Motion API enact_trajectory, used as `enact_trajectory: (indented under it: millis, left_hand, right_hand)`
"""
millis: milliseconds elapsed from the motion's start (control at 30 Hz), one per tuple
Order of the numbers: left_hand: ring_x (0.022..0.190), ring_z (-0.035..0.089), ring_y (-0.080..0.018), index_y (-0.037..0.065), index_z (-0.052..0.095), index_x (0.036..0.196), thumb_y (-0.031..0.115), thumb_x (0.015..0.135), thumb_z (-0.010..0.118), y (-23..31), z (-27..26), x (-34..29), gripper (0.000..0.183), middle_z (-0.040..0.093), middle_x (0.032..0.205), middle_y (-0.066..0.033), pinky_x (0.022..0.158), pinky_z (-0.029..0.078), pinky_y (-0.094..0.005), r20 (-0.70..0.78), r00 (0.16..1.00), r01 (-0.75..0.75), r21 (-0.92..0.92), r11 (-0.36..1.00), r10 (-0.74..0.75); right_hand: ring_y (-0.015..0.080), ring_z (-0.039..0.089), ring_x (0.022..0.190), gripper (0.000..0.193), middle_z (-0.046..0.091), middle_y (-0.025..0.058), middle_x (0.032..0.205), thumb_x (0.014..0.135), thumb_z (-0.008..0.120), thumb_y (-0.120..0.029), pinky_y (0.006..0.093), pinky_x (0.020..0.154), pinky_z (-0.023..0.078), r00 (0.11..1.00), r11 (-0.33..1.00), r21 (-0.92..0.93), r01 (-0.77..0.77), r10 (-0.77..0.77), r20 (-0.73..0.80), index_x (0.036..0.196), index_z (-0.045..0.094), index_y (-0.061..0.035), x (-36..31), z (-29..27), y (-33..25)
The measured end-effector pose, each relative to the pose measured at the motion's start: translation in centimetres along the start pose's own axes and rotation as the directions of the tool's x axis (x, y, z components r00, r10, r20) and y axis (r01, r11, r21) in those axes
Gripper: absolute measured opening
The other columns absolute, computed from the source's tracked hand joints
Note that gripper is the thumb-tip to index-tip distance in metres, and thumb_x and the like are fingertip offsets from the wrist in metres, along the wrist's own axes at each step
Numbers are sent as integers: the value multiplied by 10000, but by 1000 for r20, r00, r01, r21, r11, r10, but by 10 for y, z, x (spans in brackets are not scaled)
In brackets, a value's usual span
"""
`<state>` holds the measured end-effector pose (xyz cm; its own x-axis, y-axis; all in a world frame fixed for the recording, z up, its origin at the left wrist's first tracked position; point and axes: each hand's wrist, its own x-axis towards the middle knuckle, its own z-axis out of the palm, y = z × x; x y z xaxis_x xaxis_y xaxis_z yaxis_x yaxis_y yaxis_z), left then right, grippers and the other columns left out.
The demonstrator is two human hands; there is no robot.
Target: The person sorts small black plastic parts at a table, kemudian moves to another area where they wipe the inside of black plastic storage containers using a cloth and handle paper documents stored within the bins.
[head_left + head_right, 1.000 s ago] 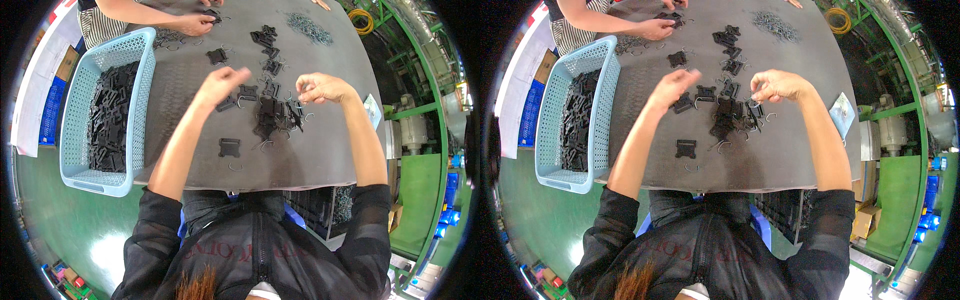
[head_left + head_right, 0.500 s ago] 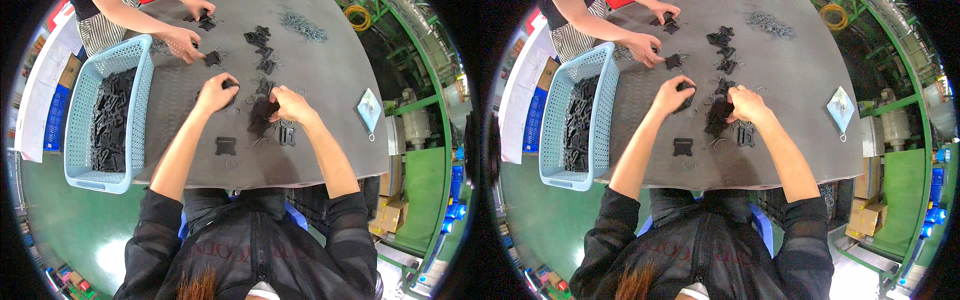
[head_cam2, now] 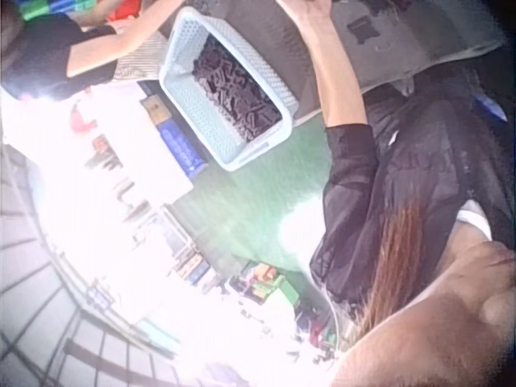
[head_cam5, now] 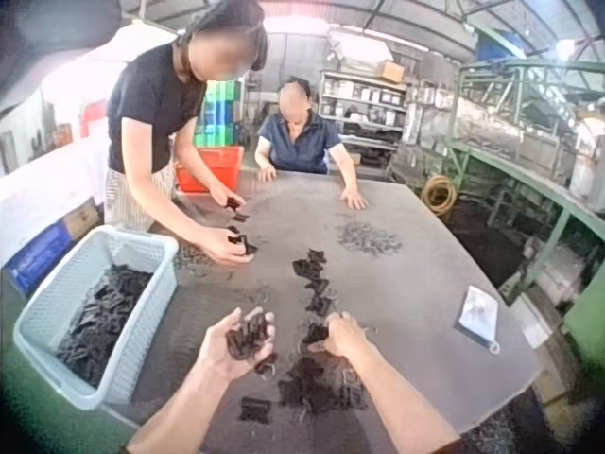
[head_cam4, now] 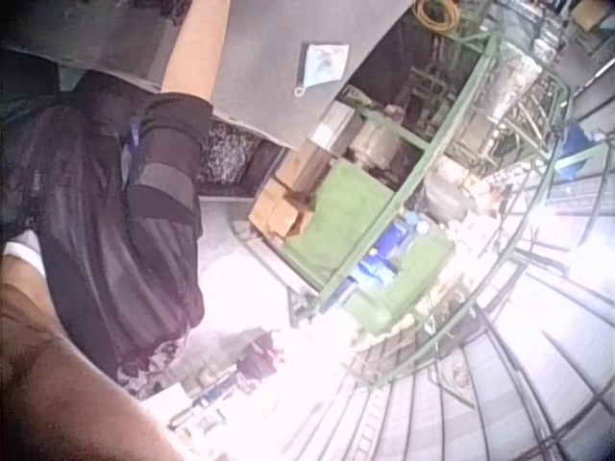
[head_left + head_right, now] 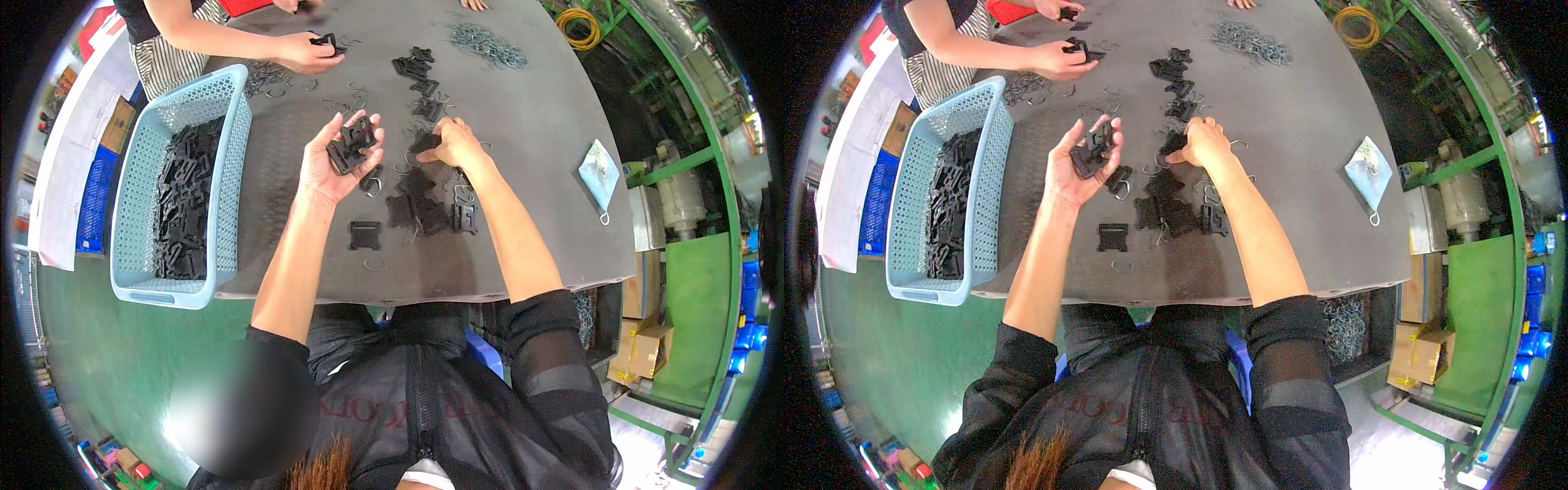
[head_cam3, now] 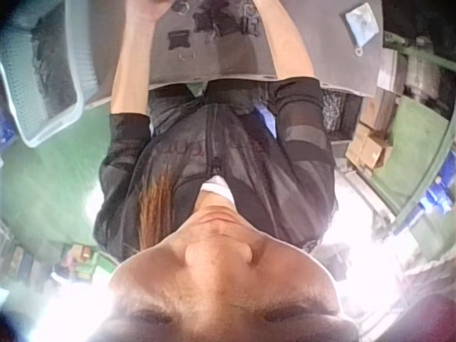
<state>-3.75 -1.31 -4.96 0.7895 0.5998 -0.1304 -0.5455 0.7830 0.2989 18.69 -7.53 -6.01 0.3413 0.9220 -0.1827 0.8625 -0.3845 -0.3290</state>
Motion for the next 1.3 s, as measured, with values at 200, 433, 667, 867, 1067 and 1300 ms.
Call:
enact_trajectory:
  millis: [200, 433, 667, 867, 1067, 1300]
  left_hand:
    - [701, 515, -67, 62, 596, 1051, 88, 804, 595, 51, 68, -90, 249, 560, 869, 1, 510, 390, -189, 22, 805, -189, 957, 221, 593]
    - [951, 577, -290, 73, 589, 1070, 194, 831, 590, 147, 45, -180, 267, 608, 1017, -142, 859, 428, -383, 663, 314, 723, 298, -624, 680]
    - [800, 612, -165, 60, 630, 1006, 109, 794, 628, 50, 61, -131, 218, 638, 986, -64, 688, 485, -278, 429, 586, 52, 827, -560, 688]
    - [995, 533, -315, 25, 579, 1033, 234, 721, 691, 16, -34, -29, 391, 577, 1018, -147, 848, 437, -396, 248, 812, 260, 656, -709, 528]
    - [1005, 513, -313, 48, 576, 986, 202, 645, 763, 29, -44, 13, 418, 553, 998, -151, 830, 440, -400, -43, 895, 310, 776, -550, 443]
    - [1124, 444, -348, 86, 533, 1111, 206, 598, 793, 39, -36, 27, 588, 485, 1177, -151, 922, 414, -435, 16, 891, 324, 678, -660, 454]
  right_hand:
    - [278, 619, 927, 470, 638, 142, 967, 678, 745, -211, 376, 800, 484, 969, 992, -23, 128, -130, -209, 1078, 581, -28, -8, -25, -46]
    - [152, 639, 642, 422, 657, 119, 776, 675, 775, -201, 282, 567, 515, 801, 324, 862, 391, -580, -145, 953, 593, 58, -28, -34, -225]
    - [276, 618, 946, 612, 652, 124, 995, 562, 791, -469, 377, 820, 486, 970, 939, -296, 174, -111, 218, 989, 655, -52, -19, -2, -123]
    - [284, 605, 951, 450, 650, 126, 935, 608, 782, -338, 379, 818, 478, 995, 995, 78, 58, -64, 74, 958, 651, -88, -14, 15, -95]
    - [167, 582, 740, 403, 628, 120, 787, 566, 821, -180, 318, 662, 457, 990, 929, 363, -65, 107, -96, 858, 620, 10, -29, -29, 44]
    - [263, 581, 1010, 659, 629, 110, 1030, 542, 833, -318, 378, 852, 450, 953, 953, -4, -303, 303, 7, 1084, 584, -39, -50, -19, 47]
